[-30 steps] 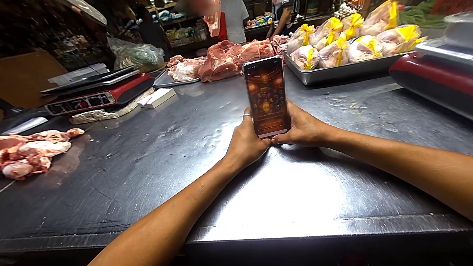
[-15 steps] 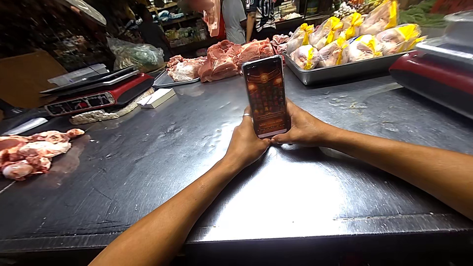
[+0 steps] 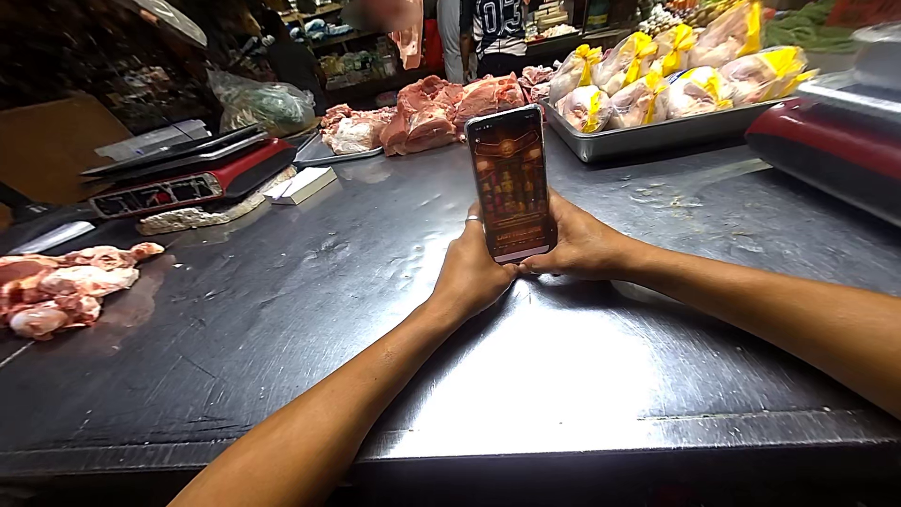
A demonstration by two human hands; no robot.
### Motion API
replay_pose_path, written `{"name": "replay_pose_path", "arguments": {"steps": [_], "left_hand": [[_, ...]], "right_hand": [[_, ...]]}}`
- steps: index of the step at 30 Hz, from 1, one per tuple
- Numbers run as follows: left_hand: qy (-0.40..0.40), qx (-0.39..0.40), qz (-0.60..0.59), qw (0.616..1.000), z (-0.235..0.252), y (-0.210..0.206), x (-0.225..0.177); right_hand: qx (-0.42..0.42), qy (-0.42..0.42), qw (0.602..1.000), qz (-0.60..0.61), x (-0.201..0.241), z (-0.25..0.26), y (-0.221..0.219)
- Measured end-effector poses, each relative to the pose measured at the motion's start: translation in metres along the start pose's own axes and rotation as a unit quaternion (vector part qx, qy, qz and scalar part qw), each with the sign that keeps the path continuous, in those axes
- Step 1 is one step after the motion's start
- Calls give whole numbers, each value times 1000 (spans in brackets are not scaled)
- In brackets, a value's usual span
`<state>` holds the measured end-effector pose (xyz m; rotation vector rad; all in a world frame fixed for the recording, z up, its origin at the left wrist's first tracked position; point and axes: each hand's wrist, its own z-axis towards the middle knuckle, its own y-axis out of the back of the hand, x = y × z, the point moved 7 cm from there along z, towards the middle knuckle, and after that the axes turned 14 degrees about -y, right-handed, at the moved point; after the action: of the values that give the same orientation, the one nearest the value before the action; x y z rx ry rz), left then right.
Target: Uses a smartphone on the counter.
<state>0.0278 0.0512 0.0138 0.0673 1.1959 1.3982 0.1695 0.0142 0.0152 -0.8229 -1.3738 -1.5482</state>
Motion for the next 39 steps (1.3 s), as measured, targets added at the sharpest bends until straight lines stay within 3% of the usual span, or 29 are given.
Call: {"name": "replay_pose_path", "arguments": {"steps": [39], "left_hand": [[7, 3, 5, 1000, 0, 0, 1]], "right_hand": [[-19, -7, 1000, -11, 0, -4, 0]]}}
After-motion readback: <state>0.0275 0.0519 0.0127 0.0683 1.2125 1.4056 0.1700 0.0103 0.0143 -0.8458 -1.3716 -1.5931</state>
